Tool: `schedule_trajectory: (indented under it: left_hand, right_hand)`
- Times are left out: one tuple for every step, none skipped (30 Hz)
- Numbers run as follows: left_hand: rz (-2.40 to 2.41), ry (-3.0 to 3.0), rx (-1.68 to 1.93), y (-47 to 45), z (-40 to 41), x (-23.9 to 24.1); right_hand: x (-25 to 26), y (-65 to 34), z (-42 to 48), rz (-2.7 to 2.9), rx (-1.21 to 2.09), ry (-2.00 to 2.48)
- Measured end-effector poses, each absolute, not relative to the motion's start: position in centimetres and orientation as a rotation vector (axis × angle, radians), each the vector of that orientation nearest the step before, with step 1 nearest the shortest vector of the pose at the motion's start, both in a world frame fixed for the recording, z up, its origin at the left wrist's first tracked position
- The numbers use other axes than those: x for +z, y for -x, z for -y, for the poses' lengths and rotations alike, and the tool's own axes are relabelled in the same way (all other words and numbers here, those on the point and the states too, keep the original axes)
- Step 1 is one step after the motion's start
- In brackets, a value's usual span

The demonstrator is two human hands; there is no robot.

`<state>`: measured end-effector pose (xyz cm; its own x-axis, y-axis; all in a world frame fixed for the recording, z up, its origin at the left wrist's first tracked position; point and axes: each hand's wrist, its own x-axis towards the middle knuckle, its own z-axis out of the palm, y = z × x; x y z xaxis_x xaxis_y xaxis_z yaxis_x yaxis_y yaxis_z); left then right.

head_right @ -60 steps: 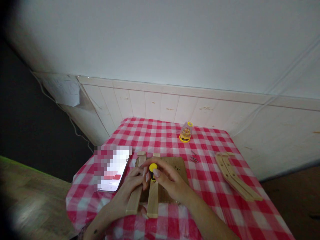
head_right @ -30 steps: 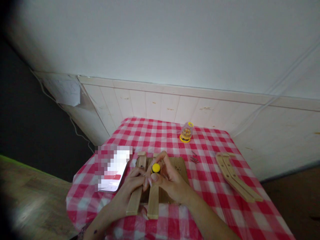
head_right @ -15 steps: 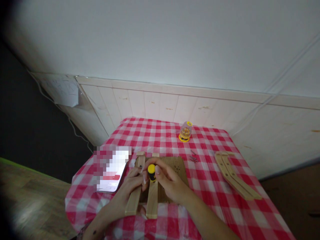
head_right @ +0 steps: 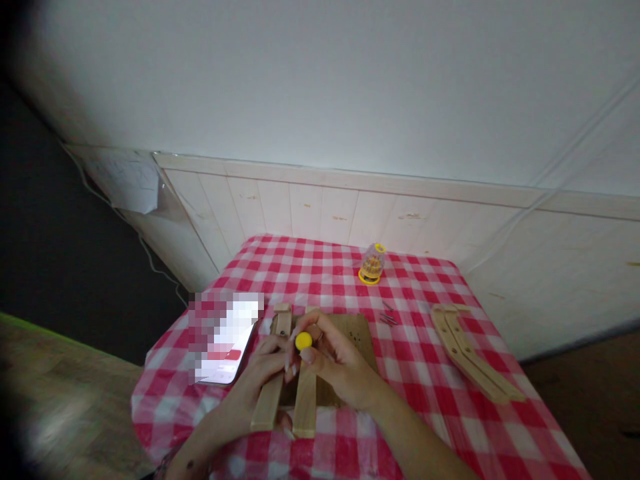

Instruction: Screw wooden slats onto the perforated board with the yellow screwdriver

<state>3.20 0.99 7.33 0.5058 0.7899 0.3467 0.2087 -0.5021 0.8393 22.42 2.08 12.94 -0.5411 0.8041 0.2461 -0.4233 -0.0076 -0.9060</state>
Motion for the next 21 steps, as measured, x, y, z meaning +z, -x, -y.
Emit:
schedule_trajectory:
  left_hand:
    - [-0.825,-1.982,0.959,-3.19,-0.96,7.37]
    - [-0.831,-1.981,0.944,-3.16,-0.93,7.42]
    - [-0.837,-1.983,0.927,-3.13,-0.91,7.48]
    - [-0.842,-1.986,0.915,-3.1,-0.9,7.54]
    - [-0.846,-1.987,0.907,-3.07,-0.9,7.59]
    - [-0.847,-1.988,0.905,-3.05,-0.9,7.64]
    - [-0.846,-1.988,0.908,-3.03,-0.92,7.67]
    - [-0.846,-1.989,0.91,-3.02,-0.93,7.69]
    - [-0.846,-1.991,0.911,-3.02,-0.95,7.7]
    - [-0.849,-1.994,0.906,-3.02,-0.96,7.68]
    - [-0.856,-1.998,0.9,-3.03,-0.96,7.65]
    - [-0.86,-2.001,0.9,-3.04,-0.96,7.6]
    - [-0.859,-2.005,0.908,-3.05,-0.96,7.55]
    - [-0.854,-2.009,0.92,-3.06,-0.96,7.49]
    - [-0.849,-2.013,0.929,-3.06,-0.96,7.44]
    - [-0.845,-2.016,0.931,-3.06,-0.96,7.4]
    - [-0.842,-2.018,0.926,-3.05,-0.98,7.38]
    - [-0.841,-2.019,0.918,-3.05,-0.99,7.38]
    - [-0.841,-2.018,0.912,-3.04,-1.01,7.39]
    - [-0.835,-2.016,0.916,-3.04,-1.03,7.43]
    - [-0.824,-2.013,0.924,-3.05,-1.04,7.47]
  right_hand:
    - [12.84,-22.33,-2.09,1.334,1.71,0.438]
    - [12.77,-22.24,-2.12,1.328,1.707,0.44]
    - [12.72,-22.15,-2.15,1.321,1.702,0.437]
    - [12.7,-22.07,-2.19,1.307,1.703,0.436]
    - [12.71,-22.0,-2.22,1.286,1.712,0.444]
    - [12.74,-21.96,-2.24,1.262,1.723,0.458]
    - [12.76,-21.94,-2.25,1.241,1.734,0.476]
    - [12.79,-21.95,-2.24,1.23,1.743,0.493]
    - [12.79,-21.99,-2.21,1.232,1.746,0.508]
    - [12.76,-22.06,-2.17,1.248,1.743,0.515]
    - [12.71,-22.15,-2.12,1.268,1.73,0.522]
    - [12.63,-22.25,-2.08,1.289,1.713,0.534]
    - [12.54,-22.35,-2.05,1.31,1.693,0.549]
    - [12.45,-22.44,-2.04,1.329,1.671,0.561]
    - [12.36,-22.52,-2.05,1.347,1.649,0.577]
    - [12.3,-22.59,-2.09,1.362,1.624,0.592]
    - [12.27,-22.64,-2.14,1.373,1.599,0.608]
    - [12.27,-22.68,-2.2,1.382,1.577,0.623]
    - [12.3,-22.71,-2.27,1.388,1.56,0.633]
    - [12.35,-22.74,-2.33,1.396,1.553,0.638]
    - [12.43,-22.76,-2.37,1.404,1.554,0.634]
